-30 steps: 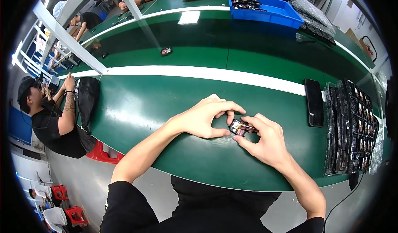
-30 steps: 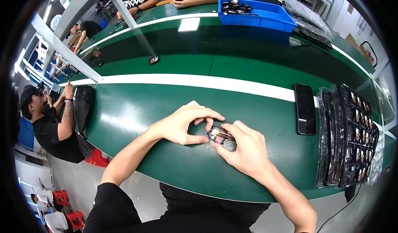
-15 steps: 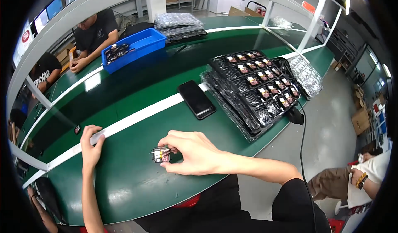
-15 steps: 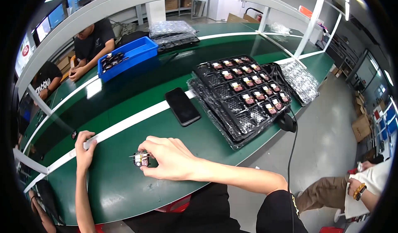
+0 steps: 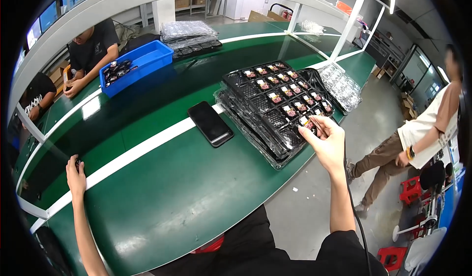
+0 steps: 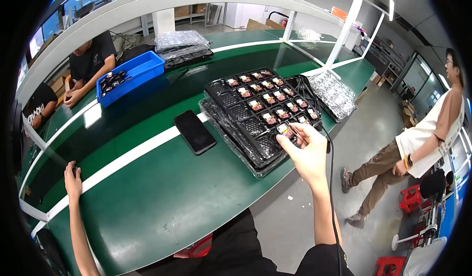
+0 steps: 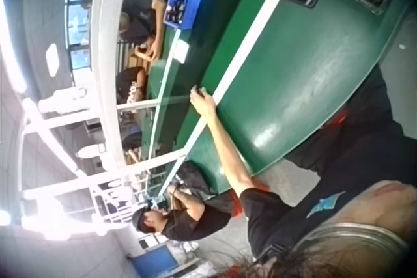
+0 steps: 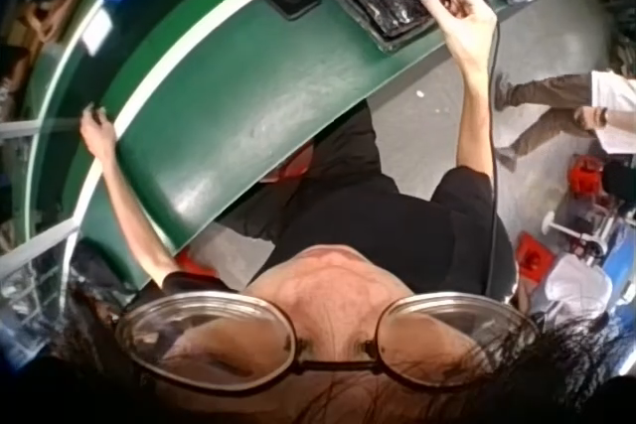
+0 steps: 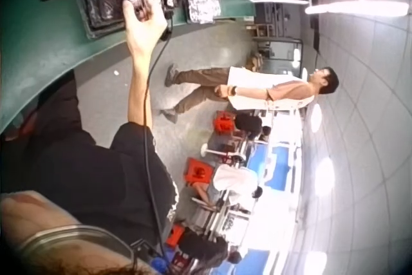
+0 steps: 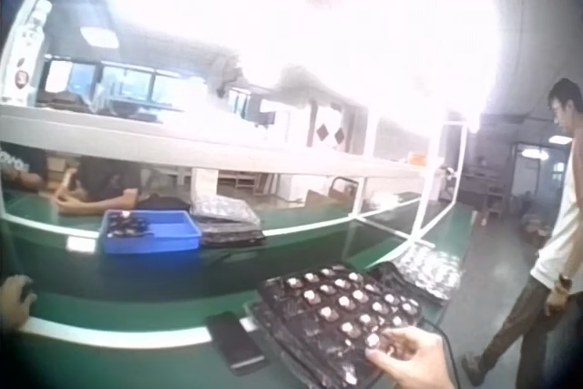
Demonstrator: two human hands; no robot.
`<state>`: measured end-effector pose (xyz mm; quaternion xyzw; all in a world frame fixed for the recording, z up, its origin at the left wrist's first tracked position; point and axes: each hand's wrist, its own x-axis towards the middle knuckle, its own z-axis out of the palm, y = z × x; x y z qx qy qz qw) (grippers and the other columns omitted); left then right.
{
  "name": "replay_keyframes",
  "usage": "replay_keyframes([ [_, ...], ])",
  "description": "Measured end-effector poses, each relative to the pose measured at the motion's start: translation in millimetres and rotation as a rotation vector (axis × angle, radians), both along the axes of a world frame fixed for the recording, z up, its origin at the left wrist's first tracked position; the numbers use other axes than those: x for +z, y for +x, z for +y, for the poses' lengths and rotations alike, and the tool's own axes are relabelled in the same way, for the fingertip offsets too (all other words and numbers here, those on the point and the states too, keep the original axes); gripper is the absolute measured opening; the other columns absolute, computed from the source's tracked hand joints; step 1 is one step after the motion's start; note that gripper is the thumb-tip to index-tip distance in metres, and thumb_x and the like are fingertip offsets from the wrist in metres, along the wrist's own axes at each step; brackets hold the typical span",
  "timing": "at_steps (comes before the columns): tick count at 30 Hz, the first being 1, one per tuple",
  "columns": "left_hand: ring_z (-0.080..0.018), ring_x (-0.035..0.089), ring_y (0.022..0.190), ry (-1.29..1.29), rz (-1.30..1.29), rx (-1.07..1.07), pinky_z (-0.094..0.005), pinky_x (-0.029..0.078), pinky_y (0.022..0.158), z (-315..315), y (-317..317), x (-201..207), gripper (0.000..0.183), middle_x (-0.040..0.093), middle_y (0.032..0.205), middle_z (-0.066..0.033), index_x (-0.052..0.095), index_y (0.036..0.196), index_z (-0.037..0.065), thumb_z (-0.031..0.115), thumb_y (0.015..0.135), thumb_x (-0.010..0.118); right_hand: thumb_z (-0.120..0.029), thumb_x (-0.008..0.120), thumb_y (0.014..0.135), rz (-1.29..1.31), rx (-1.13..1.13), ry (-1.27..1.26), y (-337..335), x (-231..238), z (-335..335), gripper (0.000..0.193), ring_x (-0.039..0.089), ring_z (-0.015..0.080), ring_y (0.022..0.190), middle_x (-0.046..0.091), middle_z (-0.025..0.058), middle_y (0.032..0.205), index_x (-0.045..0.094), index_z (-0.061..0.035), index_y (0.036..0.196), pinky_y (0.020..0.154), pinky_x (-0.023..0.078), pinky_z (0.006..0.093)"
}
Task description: The recorder is using tweezers to assemble or repair small electronic components, possibly smartwatches or similar wearable devices, on a factory assembly line.
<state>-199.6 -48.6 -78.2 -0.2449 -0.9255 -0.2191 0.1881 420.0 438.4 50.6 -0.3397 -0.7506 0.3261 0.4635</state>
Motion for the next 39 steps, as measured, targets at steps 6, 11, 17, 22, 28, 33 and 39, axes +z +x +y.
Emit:
replay_keyframes([
  [6, -0.0358, 0.069, 0.117, -0.023, 0.030, -0.097, -0.0466, 0.055, 0.103, 21, 25, 14, 0.032, 0.069, 0.128, -0.0147, 0.063, 0.143, 0.007, 0.012, 0.112, 0.066, -0.014, 0.096, 0.091, -0.108, -0.155, -0.009, 4, -10, 1, 0.041, 0.054, 0.0018, 0.076, 0.074, -0.0026, 0.095, 0.080, 0.0030, 0.125, 0.068, 0.046, 0.0201],
  [11, -0.0371, 0.068, 0.109, 0.042, -0.089, -0.478, -0.0430, 0.056, 0.100, 60, 148, 65, 0.031, 0.070, 0.132, -0.0167, 0.071, 0.133, 0.002, 0.001, 0.102, 0.071, -0.005, 0.084, 0.102, 0.128, 0.136, -0.241, -25, 16, -34, 0.033, 0.068, 0.0037, 0.095, 0.077, 0.0018, 0.109, 0.074, 0.0038, 0.133, 0.085, 0.057, 0.0209],
  [17, -0.0303, 0.069, 0.106, -0.023, -0.084, -0.961, -0.0423, 0.059, 0.091, 110, 225, 61, 0.023, 0.075, 0.131, -0.0073, 0.082, 0.115, 0.008, 0.012, 0.092, 0.088, -0.005, 0.083, 0.100, -0.206, 0.682, -0.347, -96, 21, -117, 0.036, 0.044, -0.0016, 0.070, 0.057, -0.0076, 0.085, 0.075, -0.0014, 0.135, 0.061, 0.035, 0.0179],
  [22, -0.0288, 0.070, 0.103, -0.044, -0.120, -0.825, -0.0414, 0.059, 0.088, 105, 224, 60, 0.047, 0.069, 0.116, -0.0088, 0.080, 0.122, 0.008, 0.034, 0.086, 0.095, -0.013, 0.076, 0.108, -0.196, 0.937, -0.412, -187, -32, -139, 0.024, 0.047, 0.0026, 0.070, 0.059, -0.0034, 0.082, 0.074, 0.0007, 0.128, 0.063, 0.040, 0.0235],
  [28, -0.0244, 0.068, 0.099, 0.011, -0.302, -0.779, -0.0403, 0.053, 0.092, 72, 224, 60, 0.063, 0.069, 0.105, -0.0050, 0.078, 0.136, 0.009, 0.035, 0.083, 0.098, -0.020, 0.061, 0.117, -0.289, 1.093, -0.270, -257, -66, -153, 0.027, 0.048, 0.0071, 0.065, 0.061, 0.0013, 0.073, 0.074, 0.0034, 0.122, 0.059, 0.040, 0.0310],
  [33, -0.0226, 0.066, 0.099, 0.041, -0.357, -0.778, -0.0380, 0.048, 0.092, 73, 216, 47, 0.060, 0.067, 0.102, -0.0047, 0.077, 0.140, 0.012, 0.029, 0.085, 0.096, -0.020, 0.068, 0.115, -0.253, 1.080, -0.457, -271, -78, -169, 0.029, 0.062, 0.0063, 0.064, 0.075, 0.0058, 0.081, 0.079, 0.0049, 0.125, 0.058, 0.050, 0.0280],
  [39, -0.0200, 0.064, 0.094, 0.048, -0.428, -0.719, -0.0359, 0.046, 0.088, 76, 215, 50, 0.055, 0.066, 0.101, -0.0033, 0.079, 0.135, 0.014, 0.024, 0.084, 0.097, -0.012, 0.074, 0.111, -0.161, 1.108, -0.538, -268, -84, -169, 0.021, 0.068, 0.0080, 0.062, 0.081, 0.0097, 0.090, 0.083, 0.0031, 0.123, 0.051, 0.050, 0.0232],
])
